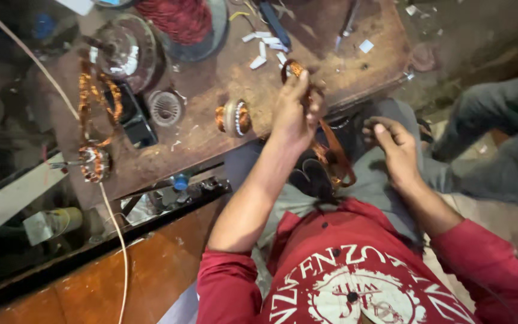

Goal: The person winds copper wire around a cylindrical stator core, inserting white spacers between layers. They rotate the core and adjust the wire by hand to maintain alignment.

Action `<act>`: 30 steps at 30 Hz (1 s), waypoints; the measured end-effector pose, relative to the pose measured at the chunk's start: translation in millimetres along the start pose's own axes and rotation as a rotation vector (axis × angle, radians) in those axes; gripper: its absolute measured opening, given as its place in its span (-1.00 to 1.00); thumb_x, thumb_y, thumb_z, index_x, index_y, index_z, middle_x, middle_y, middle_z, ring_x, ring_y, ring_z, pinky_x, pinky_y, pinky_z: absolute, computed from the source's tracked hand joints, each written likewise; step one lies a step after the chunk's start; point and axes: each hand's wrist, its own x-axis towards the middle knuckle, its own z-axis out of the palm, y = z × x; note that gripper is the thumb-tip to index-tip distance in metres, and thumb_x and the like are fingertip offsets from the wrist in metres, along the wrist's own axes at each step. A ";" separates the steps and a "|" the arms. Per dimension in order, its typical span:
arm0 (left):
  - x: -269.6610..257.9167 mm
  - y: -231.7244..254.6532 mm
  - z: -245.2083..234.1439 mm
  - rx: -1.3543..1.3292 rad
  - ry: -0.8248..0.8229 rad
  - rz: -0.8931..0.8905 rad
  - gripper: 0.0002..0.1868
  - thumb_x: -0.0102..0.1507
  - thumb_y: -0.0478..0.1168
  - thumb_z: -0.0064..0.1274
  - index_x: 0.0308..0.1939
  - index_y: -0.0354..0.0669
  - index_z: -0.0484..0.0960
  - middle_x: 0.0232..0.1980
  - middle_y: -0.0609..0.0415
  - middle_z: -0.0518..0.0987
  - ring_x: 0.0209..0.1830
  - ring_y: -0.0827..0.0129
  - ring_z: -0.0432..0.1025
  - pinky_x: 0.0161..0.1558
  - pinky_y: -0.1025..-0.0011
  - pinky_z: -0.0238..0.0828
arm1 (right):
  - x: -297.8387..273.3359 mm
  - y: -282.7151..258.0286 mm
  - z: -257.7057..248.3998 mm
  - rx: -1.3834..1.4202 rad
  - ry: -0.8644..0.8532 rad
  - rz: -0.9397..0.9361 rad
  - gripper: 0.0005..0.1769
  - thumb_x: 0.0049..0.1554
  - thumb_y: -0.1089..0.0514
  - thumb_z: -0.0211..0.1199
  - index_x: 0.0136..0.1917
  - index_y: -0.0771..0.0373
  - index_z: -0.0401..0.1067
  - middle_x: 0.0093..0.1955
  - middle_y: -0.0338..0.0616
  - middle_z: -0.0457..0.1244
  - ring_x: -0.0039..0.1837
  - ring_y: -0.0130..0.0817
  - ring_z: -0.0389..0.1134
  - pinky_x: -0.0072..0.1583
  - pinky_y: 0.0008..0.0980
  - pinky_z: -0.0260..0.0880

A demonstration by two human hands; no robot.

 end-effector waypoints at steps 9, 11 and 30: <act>-20.7 -6.1 59.2 0.051 -0.045 0.012 -0.69 0.51 -0.10 -0.13 0.23 -0.21 0.39 -0.10 0.04 0.59 -0.30 0.47 0.45 -0.32 0.47 0.36 | -21.4 -54.7 31.0 0.194 -0.417 -0.020 -0.36 0.22 -0.06 0.16 0.45 0.31 0.20 0.06 -0.11 0.34 -0.08 -0.51 0.36 -0.18 -0.55 0.24; -13.4 3.0 70.4 0.095 -0.056 -0.003 -0.66 0.47 -0.07 -0.12 0.23 -0.19 0.36 -0.04 0.02 0.60 -0.22 0.39 0.49 -0.26 0.38 0.41 | -35.6 -56.0 28.1 0.119 -0.469 0.129 -0.45 0.22 0.04 0.18 0.39 0.34 0.25 -0.16 -0.13 0.30 -0.23 -0.48 0.33 -0.29 -0.49 0.24; -70.7 -18.8 98.8 0.650 -0.149 0.153 -0.20 0.33 0.08 0.09 0.54 -0.17 0.18 0.01 0.05 0.60 -0.07 0.42 0.53 -0.09 0.43 0.53 | -93.2 -40.1 -38.5 0.563 -0.299 -0.103 -0.66 0.41 0.08 0.04 0.12 0.45 0.42 -0.51 -0.33 0.01 -0.47 -0.54 -0.09 -0.28 -0.37 -0.03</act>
